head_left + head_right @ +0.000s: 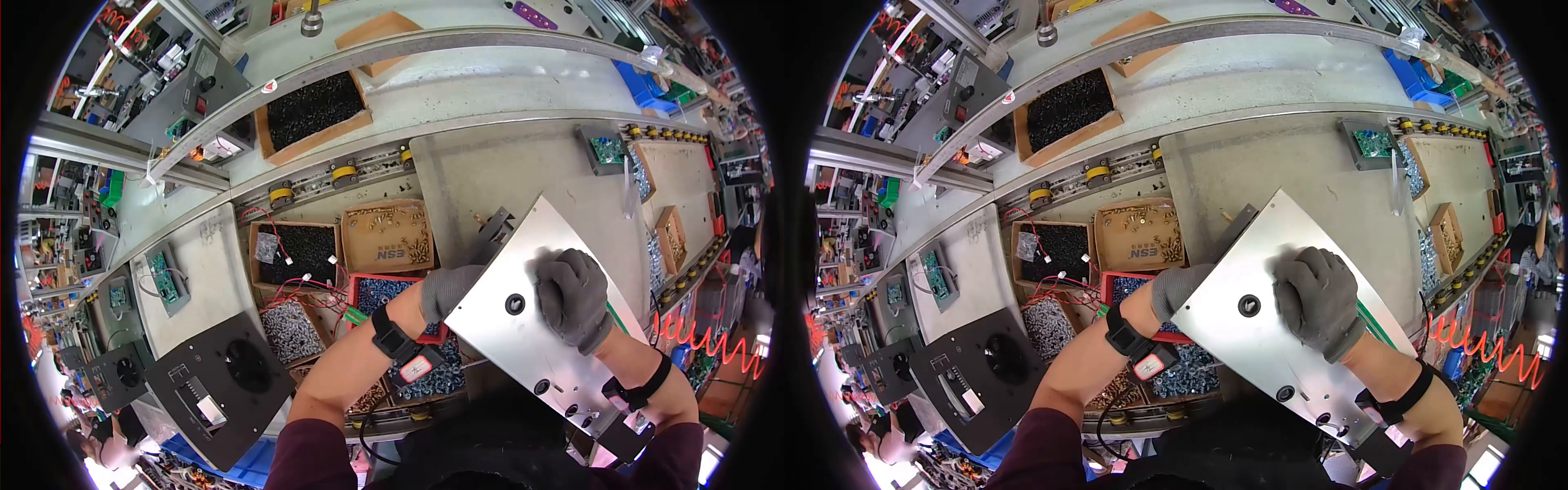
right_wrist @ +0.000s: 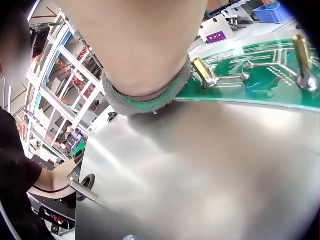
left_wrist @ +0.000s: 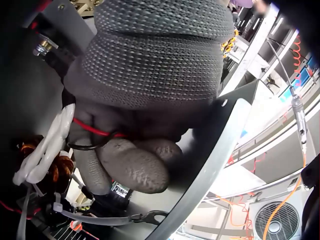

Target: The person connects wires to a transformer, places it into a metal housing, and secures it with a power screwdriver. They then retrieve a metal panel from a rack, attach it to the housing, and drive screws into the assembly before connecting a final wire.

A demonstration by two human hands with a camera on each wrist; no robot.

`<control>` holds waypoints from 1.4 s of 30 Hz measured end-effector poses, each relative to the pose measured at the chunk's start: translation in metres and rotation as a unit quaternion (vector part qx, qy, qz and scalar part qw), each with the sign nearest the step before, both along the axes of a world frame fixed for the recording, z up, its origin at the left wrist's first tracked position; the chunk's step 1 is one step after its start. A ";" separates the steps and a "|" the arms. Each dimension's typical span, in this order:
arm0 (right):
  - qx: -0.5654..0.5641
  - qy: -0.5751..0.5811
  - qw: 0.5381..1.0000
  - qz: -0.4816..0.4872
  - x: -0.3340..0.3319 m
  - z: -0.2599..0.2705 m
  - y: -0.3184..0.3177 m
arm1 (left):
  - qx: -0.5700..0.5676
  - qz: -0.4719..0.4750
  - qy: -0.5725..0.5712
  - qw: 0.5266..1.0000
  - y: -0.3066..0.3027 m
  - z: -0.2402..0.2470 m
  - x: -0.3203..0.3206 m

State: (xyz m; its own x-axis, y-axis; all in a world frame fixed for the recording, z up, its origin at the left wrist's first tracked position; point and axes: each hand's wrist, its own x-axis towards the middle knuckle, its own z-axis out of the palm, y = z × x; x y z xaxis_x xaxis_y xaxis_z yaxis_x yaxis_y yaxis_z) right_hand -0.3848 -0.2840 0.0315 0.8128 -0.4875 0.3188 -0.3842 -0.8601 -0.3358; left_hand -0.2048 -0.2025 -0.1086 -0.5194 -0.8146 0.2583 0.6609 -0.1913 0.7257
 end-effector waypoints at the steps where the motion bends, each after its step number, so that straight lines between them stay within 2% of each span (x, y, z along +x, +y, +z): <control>1: 0.003 -0.002 1.000 0.012 0.000 0.000 0.002 | 0.035 -0.011 0.021 0.999 0.005 0.006 0.000; 4: 0.007 -0.009 1.000 0.020 0.001 -0.001 0.006 | 0.061 -0.016 -0.005 0.998 0.017 0.002 -0.008; 7: 0.013 -0.006 1.000 0.027 -0.002 -0.004 0.011 | 0.006 -0.012 0.007 1.000 0.022 0.012 -0.010; 10: 0.023 0.003 0.999 0.042 -0.003 -0.004 0.013 | -0.022 0.046 -0.051 0.997 0.033 0.019 -0.007; 13: 0.019 -0.001 0.999 0.046 -0.002 -0.004 0.012 | 0.001 0.020 -0.031 0.999 0.029 0.011 -0.007; 15: 0.022 -0.003 0.999 0.047 -0.002 -0.005 0.012 | 0.084 -0.134 0.092 0.983 0.022 0.006 -0.004; 16: 0.039 0.010 0.998 0.058 -0.004 -0.004 0.011 | 0.088 -0.133 0.093 0.983 0.018 0.011 -0.003; 17: 0.056 0.022 0.996 0.066 -0.005 -0.005 0.012 | 0.088 -0.163 0.002 0.983 0.014 0.021 -0.001; 19: 0.048 0.018 0.996 0.069 -0.004 -0.010 0.015 | -0.040 -0.189 -0.164 0.967 0.009 0.014 -0.001; 20: 0.041 0.018 0.996 0.074 -0.006 -0.011 0.018 | -0.037 -0.195 -0.162 0.967 0.010 0.013 0.000; 26: 0.057 0.040 0.995 0.068 -0.011 -0.018 0.011 | 0.064 -0.150 -0.111 0.980 0.024 0.036 0.006; 28: 0.059 0.025 0.995 0.074 -0.012 -0.019 0.010 | 0.146 -0.195 -0.096 0.965 0.026 0.042 -0.005; 29: 0.056 0.024 0.995 0.073 -0.013 -0.018 0.011 | 0.095 -0.113 -0.057 0.987 0.039 0.036 -0.013; 31: 0.047 0.024 0.996 0.068 -0.013 -0.019 0.010 | 0.042 -0.031 -0.018 0.998 0.043 0.035 -0.015; 34: 0.044 0.030 0.997 0.061 -0.014 -0.018 0.014 | 0.078 -0.108 -0.114 0.985 0.042 0.032 -0.015; 36: 0.046 0.034 0.997 0.058 -0.013 -0.017 0.013 | 0.093 -0.108 -0.028 0.989 0.044 0.004 -0.026; 40: 0.049 0.024 0.997 0.061 -0.014 -0.017 0.012 | 0.053 -0.131 -0.097 0.985 0.046 0.020 -0.016; 41: 0.050 0.025 0.997 0.061 -0.015 -0.018 0.010 | 0.210 -0.134 0.049 0.967 0.050 0.030 -0.017; 42: 0.051 0.023 0.997 0.056 -0.015 -0.019 0.008 | 0.359 -0.132 0.190 0.904 0.054 0.035 -0.018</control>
